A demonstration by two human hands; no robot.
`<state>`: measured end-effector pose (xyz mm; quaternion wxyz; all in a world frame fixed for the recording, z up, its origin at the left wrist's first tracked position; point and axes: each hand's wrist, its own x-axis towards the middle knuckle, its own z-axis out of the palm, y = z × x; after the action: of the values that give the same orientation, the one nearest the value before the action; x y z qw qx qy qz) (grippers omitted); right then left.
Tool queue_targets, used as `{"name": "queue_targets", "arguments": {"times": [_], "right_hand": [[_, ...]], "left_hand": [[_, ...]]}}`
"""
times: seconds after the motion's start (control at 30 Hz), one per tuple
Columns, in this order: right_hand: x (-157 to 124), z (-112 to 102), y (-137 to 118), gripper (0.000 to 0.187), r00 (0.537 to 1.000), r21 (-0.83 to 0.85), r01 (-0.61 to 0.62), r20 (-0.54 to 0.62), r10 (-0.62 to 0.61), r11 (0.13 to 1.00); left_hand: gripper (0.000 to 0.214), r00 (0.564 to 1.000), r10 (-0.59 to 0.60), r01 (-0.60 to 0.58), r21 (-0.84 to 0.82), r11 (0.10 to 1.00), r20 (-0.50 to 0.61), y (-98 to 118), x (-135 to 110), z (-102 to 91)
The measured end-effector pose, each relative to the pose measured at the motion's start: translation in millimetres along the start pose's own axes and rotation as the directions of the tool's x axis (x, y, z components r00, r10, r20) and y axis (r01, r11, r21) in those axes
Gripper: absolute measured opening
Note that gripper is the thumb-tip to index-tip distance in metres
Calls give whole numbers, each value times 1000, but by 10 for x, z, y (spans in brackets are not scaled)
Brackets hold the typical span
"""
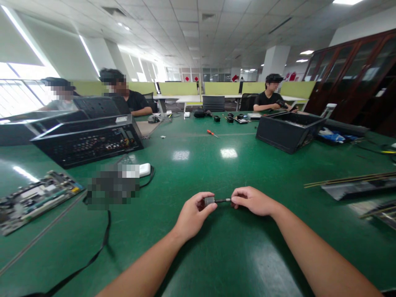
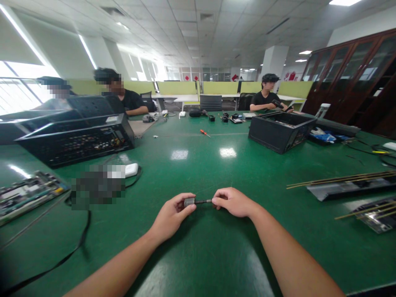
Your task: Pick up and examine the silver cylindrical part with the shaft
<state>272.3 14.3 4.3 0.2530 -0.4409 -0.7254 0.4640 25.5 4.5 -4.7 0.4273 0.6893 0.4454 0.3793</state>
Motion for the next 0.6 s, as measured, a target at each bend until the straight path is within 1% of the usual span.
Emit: {"name": "queue_targets", "arguments": {"times": [0.13, 0.3, 0.4, 0.5, 0.6], "right_hand": [[-27, -89, 49, 28, 999, 33, -20, 30, 19, 999], [-123, -332, 158, 33, 993, 90, -107, 61, 102, 990], [-154, -435, 223, 38, 987, 142, -162, 44, 158, 976], [-132, -455, 280, 47, 980, 274, -195, 23, 196, 942], [-87, -439, 340, 51, 967, 387, -208, -54, 247, 898]], "left_hand": [[32, 1000, -2, 2, -2, 1000, -1, 14, 0, -5], [33, 1000, -10, 10, -18, 1000, 4, 32, -6, -5], [33, 1000, -19, 19, -20, 1000, 4, 41, -11, -7], [34, 1000, -22, 22, -9, 1000, 20, 40, -18, -13], [33, 999, -10, 10, 17, 1000, 53, 36, -24, -16]]}}
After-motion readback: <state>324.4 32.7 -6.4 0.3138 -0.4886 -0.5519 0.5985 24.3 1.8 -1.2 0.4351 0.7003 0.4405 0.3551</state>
